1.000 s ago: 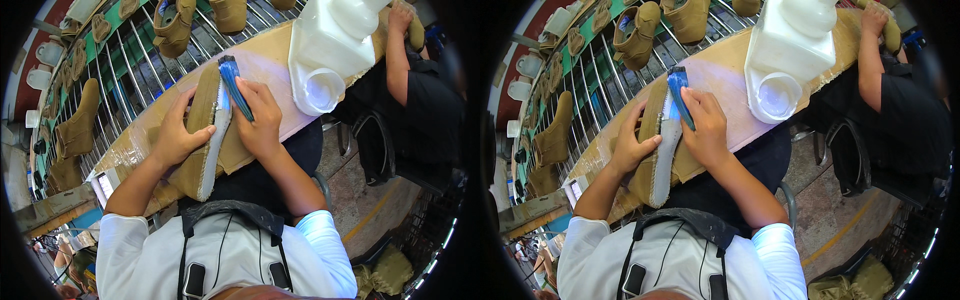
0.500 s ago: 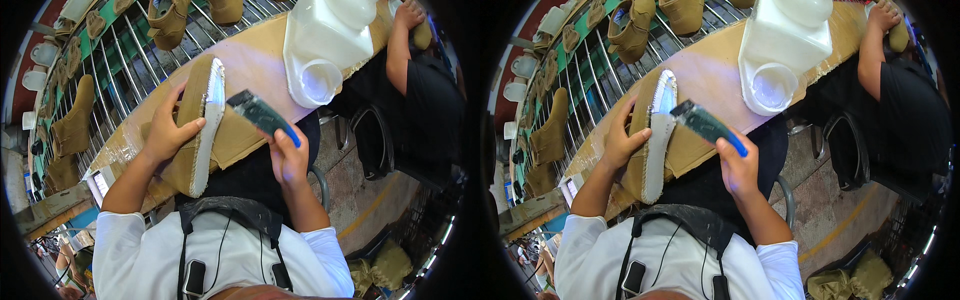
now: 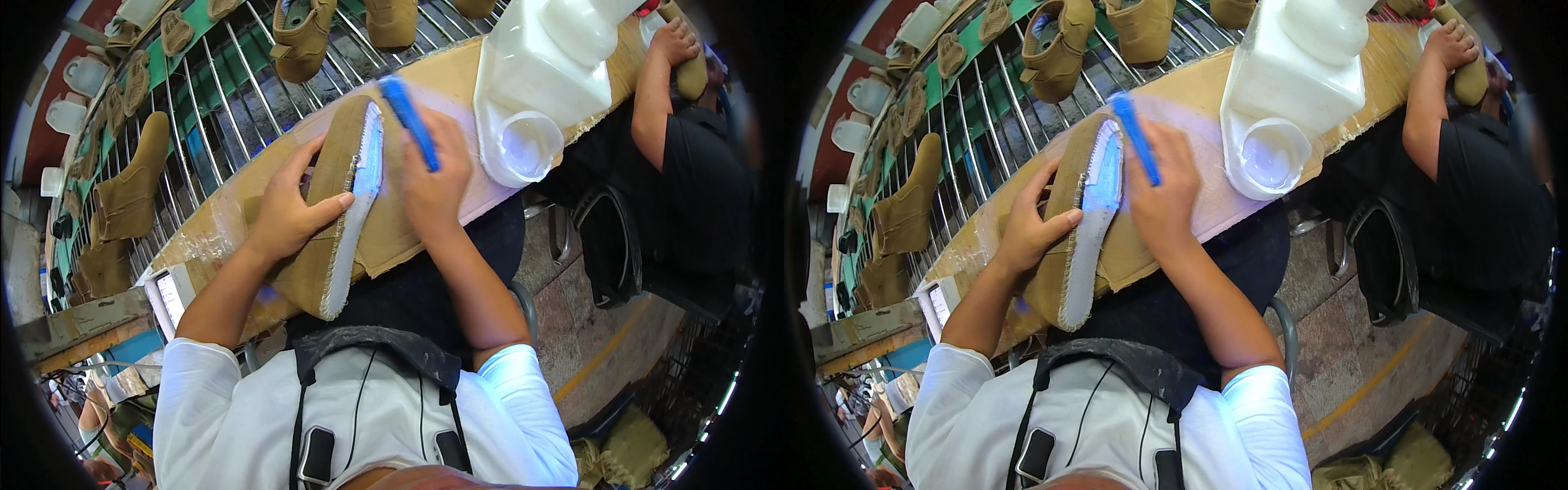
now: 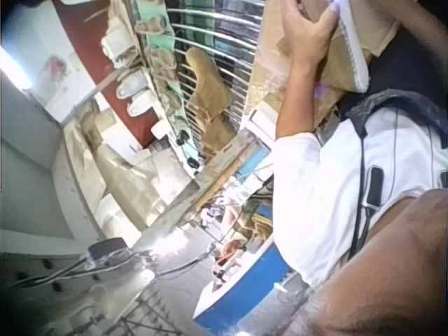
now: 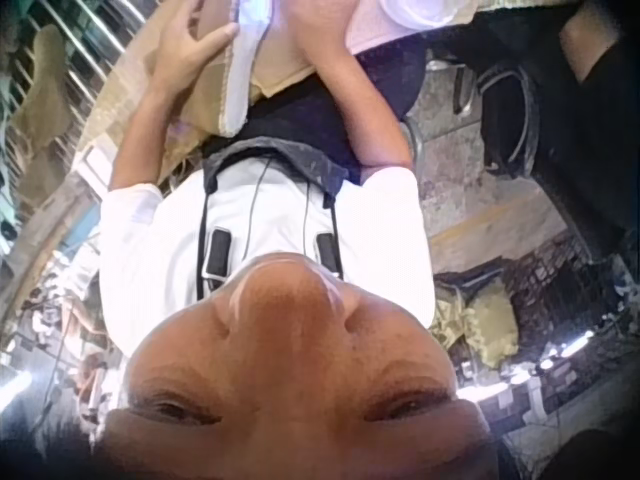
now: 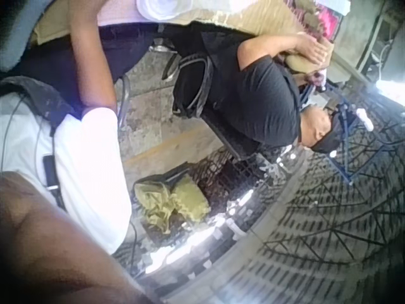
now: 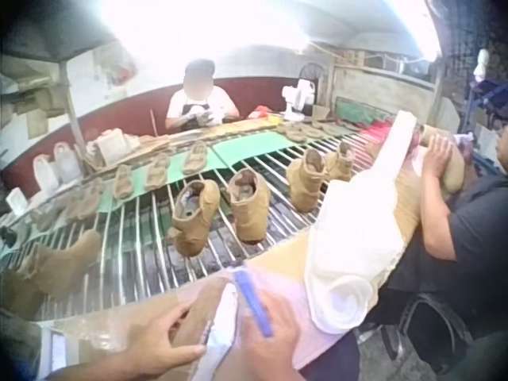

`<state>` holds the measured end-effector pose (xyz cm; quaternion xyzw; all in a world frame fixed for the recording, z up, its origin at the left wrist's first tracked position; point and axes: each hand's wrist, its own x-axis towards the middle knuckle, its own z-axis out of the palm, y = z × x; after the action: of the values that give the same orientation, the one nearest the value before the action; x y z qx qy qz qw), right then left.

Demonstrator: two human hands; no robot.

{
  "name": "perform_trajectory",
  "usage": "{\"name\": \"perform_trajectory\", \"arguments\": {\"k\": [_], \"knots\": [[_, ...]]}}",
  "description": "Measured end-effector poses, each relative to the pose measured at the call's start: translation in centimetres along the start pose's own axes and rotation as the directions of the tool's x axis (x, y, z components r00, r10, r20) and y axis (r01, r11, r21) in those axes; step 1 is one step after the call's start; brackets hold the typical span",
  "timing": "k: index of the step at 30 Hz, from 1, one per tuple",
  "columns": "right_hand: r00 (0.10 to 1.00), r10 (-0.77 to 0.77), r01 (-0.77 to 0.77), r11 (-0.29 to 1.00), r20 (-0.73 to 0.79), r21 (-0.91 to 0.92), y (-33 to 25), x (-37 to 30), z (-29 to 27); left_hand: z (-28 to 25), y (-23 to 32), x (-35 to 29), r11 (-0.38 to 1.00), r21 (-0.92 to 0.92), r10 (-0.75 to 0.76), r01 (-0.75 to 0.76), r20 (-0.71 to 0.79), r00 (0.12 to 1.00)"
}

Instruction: The person applies adhesive to the edges and soles of shoes using a brush, then places the shoes back onto a conveyor belt.

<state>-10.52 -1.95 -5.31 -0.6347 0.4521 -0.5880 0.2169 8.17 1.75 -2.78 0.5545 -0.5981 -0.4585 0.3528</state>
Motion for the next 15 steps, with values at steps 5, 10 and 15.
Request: {"name": "perform_trajectory", "arguments": {"k": [5,10,15], "knots": [[0.978,-0.132,0.153,0.98,0.161,-0.126,-1.2,-1.4,0.1,0.0,0.3,0.2,0.999,0.033,0.019,-0.019,-0.004,1.0],[0.984,-0.045,0.046,0.999,0.174,-0.002,-3.3,-4.7,-3.1,-0.1,0.2,0.0,0.998,0.069,0.006,-0.006,-0.01,1.0],[0.767,0.629,-0.533,0.509,0.13,0.676,-3.0,-6.0,-6.7,-0.2,0.8,-0.2,0.993,-0.101,0.056,-0.064,-0.076,0.996]]}}
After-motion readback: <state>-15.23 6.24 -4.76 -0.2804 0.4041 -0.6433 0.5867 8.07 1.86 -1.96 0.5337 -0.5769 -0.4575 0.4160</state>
